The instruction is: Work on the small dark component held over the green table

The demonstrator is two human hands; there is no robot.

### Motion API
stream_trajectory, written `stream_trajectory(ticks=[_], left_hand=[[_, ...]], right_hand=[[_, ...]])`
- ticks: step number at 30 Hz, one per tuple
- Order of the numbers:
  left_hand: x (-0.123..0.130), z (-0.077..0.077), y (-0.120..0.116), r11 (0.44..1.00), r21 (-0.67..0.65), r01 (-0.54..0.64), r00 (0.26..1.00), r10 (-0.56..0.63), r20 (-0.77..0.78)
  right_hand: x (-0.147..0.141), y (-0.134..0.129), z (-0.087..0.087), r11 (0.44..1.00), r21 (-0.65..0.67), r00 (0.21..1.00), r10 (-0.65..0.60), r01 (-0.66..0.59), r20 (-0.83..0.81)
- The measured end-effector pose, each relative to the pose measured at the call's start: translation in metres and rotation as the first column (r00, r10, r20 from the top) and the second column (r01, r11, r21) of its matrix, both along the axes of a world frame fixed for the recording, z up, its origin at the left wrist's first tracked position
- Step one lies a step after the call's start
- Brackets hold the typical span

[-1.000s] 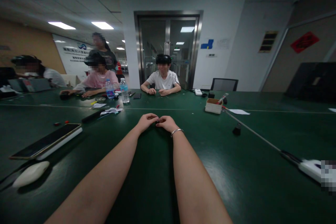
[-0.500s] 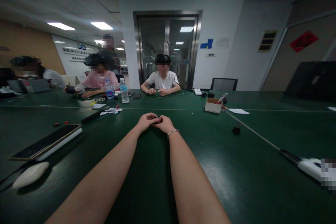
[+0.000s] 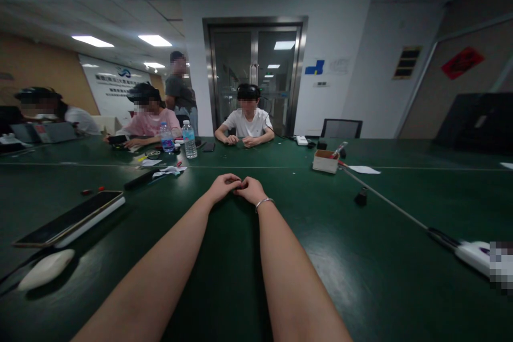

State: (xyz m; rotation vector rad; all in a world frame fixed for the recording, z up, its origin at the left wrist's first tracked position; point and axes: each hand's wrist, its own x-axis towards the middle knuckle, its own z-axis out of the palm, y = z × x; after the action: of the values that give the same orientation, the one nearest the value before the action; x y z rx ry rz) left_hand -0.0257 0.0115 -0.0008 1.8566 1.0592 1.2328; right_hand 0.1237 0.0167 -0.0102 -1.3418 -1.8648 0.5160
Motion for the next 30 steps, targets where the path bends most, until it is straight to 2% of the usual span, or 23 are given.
stream_trajectory(ticks=[4, 8, 12, 18, 23, 26, 28, 30], left_hand=[[0.006, 0.001, -0.004, 0.985, 0.054, -0.164, 0.978, 0.169, -0.125], [0.012, 0.006, -0.012, 0.958, 0.105, -0.268, 0.936, 0.285, -0.205], [0.016, 0.008, -0.017, 0.945, 0.131, -0.299, 0.918, 0.323, -0.232], [0.011, 0.011, -0.016, 0.957, 0.164, -0.241, 0.916, 0.28, -0.288], [0.002, 0.017, -0.01, 0.989, -0.047, -0.14, 0.965, 0.126, -0.229], [-0.001, 0.015, -0.005, 0.979, -0.184, -0.091, 0.989, 0.067, -0.129], [-0.002, 0.013, -0.002, 0.948, -0.297, -0.118, 0.993, 0.102, -0.066], [-0.002, 0.013, -0.001, 0.913, -0.346, -0.214, 0.976, 0.214, -0.039]], right_hand=[[-0.003, -0.006, 0.004, 0.997, 0.024, 0.992, -0.069, 0.067, 0.107], [-0.006, -0.01, 0.009, 0.993, 0.042, 0.975, -0.113, 0.107, 0.189], [-0.008, -0.012, 0.012, 0.991, 0.045, 0.962, -0.136, 0.129, 0.238], [-0.009, -0.015, 0.015, 0.989, 0.043, 0.951, -0.146, 0.139, 0.274], [-0.005, -0.013, 0.017, 0.996, 0.001, 0.959, -0.085, 0.088, 0.271], [0.0, -0.013, 0.016, 0.999, 0.004, 0.964, -0.042, 0.042, 0.264], [0.003, -0.013, 0.013, 1.0, 0.017, 0.969, -0.029, 0.025, 0.244], [0.004, -0.014, 0.011, 0.999, 0.034, 0.974, -0.029, 0.022, 0.223]])
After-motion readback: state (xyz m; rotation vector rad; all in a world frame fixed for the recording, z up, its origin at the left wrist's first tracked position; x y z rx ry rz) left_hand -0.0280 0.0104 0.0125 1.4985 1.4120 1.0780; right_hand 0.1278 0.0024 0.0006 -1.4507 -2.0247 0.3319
